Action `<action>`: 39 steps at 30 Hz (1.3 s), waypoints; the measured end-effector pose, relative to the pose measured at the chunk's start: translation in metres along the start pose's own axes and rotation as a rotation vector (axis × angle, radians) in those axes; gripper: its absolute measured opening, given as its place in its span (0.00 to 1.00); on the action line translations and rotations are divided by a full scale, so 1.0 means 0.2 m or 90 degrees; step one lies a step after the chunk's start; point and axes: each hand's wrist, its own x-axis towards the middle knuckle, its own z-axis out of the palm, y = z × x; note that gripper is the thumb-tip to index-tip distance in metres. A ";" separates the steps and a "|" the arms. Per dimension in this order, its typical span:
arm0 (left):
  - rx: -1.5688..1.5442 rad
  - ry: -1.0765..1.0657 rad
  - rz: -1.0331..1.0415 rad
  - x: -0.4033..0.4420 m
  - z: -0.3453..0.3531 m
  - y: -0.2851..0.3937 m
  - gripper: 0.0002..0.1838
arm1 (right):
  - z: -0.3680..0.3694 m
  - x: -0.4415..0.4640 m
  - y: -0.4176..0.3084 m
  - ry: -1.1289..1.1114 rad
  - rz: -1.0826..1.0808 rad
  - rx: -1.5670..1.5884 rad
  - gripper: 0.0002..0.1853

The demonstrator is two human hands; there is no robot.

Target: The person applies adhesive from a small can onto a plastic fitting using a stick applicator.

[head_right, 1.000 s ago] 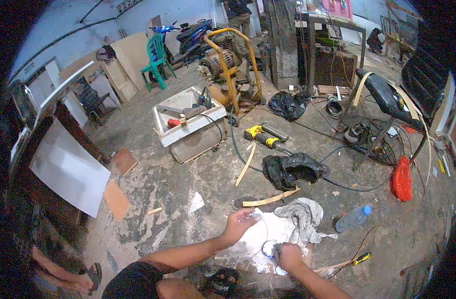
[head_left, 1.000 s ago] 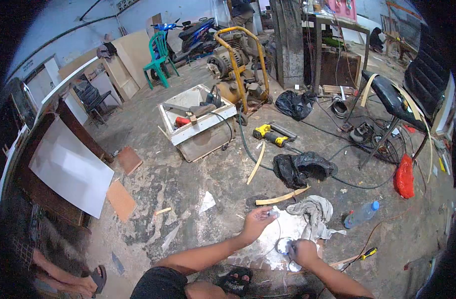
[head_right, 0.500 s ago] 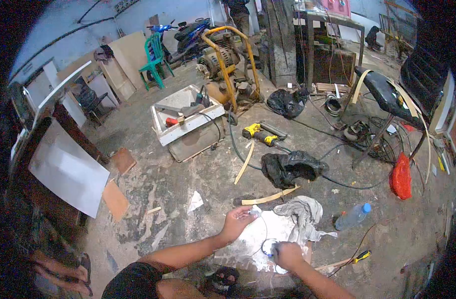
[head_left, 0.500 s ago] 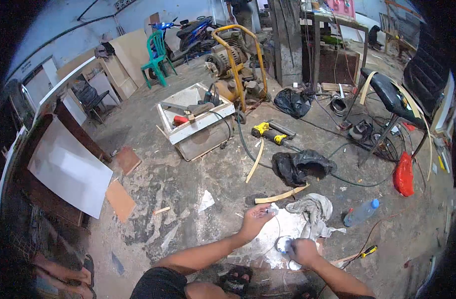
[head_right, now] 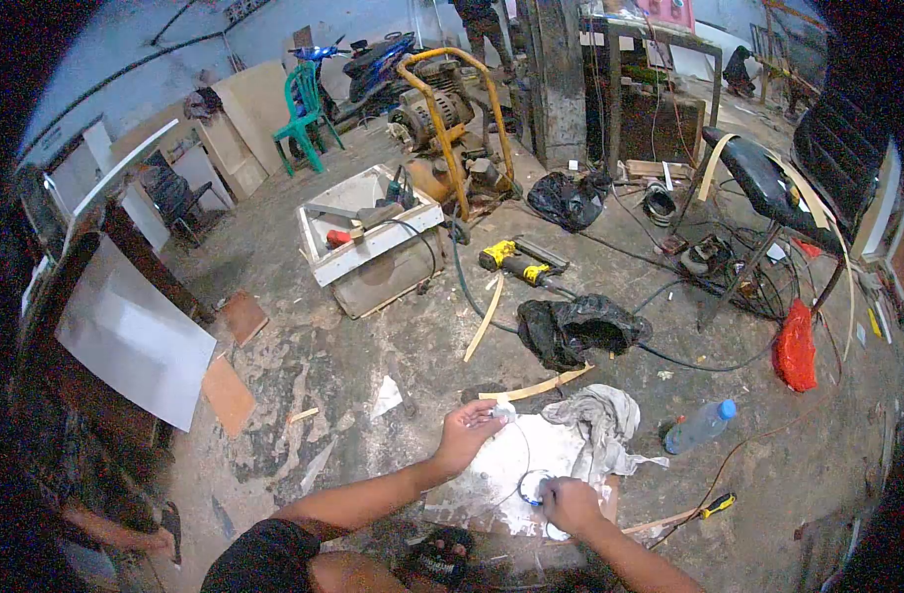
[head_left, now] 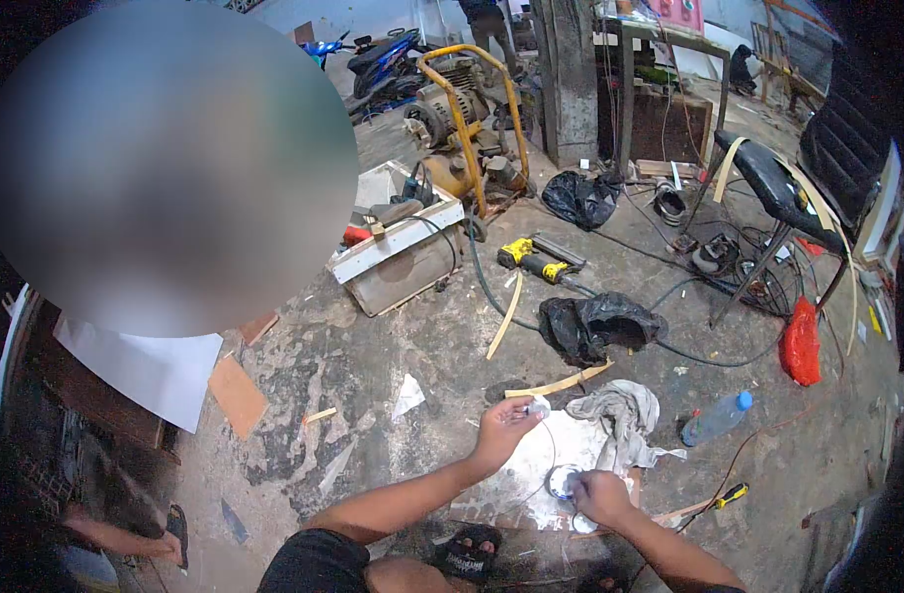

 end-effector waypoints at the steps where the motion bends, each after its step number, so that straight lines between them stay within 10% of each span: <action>1: -0.004 -0.002 0.001 0.00 0.00 0.01 0.18 | 0.00 0.00 0.00 0.024 0.012 0.024 0.10; 8: -0.037 0.012 0.016 0.01 0.02 0.08 0.17 | -0.11 0.00 -0.05 0.026 -0.041 -0.231 0.09; 39: 0.114 -0.107 -0.172 -0.22 0.01 -0.07 0.19 | -0.02 -0.02 0.03 0.175 0.150 0.159 0.09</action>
